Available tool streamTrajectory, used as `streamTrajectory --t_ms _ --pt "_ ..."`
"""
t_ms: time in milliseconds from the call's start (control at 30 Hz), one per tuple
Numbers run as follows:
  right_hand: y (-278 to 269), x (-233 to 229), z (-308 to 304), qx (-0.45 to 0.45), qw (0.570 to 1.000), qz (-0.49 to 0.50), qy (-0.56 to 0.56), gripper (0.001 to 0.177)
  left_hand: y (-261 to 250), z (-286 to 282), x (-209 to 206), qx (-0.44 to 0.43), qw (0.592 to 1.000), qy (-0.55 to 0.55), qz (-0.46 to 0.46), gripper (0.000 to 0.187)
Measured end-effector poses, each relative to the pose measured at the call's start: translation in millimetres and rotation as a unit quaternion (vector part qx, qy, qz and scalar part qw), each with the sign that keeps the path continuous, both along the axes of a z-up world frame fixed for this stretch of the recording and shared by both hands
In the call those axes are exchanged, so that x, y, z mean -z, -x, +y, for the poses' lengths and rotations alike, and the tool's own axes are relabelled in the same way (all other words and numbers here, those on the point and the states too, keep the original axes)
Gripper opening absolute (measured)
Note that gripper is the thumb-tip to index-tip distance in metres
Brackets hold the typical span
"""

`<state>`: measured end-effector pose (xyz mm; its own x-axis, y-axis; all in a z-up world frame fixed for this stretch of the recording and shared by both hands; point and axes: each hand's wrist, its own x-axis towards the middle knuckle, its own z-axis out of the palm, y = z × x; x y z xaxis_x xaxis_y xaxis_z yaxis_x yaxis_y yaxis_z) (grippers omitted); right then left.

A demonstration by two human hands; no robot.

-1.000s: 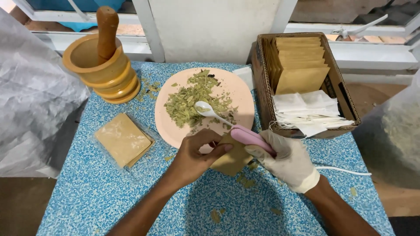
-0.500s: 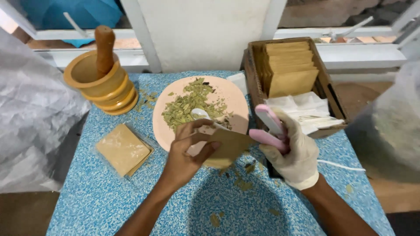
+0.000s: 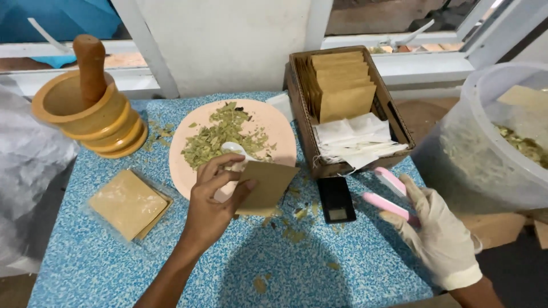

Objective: The person scoops dried leaves from a plate into small white pouches using a spoon, weighs the pouches on a digital scale, seals the pouches with a handheld heat sealer, and places them into larger brown envelopes.

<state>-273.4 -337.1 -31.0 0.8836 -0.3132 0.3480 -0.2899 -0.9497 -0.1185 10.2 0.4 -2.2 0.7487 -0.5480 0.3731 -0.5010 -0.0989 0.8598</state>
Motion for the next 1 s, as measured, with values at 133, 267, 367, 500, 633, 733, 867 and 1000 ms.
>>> streamTrajectory --t_ms 133,267,367,500,633,733,867,1000 --pt "-11.5 -13.1 13.1 0.217 0.958 0.146 -0.119 0.093 5.1 0.2 5.1 0.002 1.000 0.000 -0.022 0.013" --pt "-29.0 -20.5 31.0 0.205 0.716 -0.118 -0.657 0.036 7.0 -3.3 5.8 0.016 1.000 -0.005 -0.008 0.018" --pt "-23.0 19.7 19.0 0.231 0.954 0.088 -0.169 0.072 11.7 -3.3 1.4 0.017 0.999 -0.020 0.034 0.024" --pt "-20.4 32.0 11.0 0.182 0.978 0.106 0.010 0.100 12.2 -3.5 0.8 0.005 1.000 -0.023 -0.004 0.015" --pt "-9.7 -0.3 21.1 0.141 0.980 0.097 0.105 0.114 11.8 -3.8 -6.8 0.011 0.999 -0.027 -0.016 0.020" --pt "-32.0 -65.7 41.3 0.009 0.999 -0.033 0.014 0.098 8.0 -15.1 -23.3 0.022 0.997 -0.051 -0.044 0.025" --pt "-99.1 -153.7 49.3 -0.182 0.976 -0.017 -0.118 0.097 -4.8 -54.1 -50.2 0.134 0.966 -0.134 -0.174 0.018" --pt "-170.8 -208.9 40.4 -0.103 0.963 0.200 -0.149 0.097 -18.5 -113.9 -80.9 0.166 0.935 -0.107 -0.293 0.006"
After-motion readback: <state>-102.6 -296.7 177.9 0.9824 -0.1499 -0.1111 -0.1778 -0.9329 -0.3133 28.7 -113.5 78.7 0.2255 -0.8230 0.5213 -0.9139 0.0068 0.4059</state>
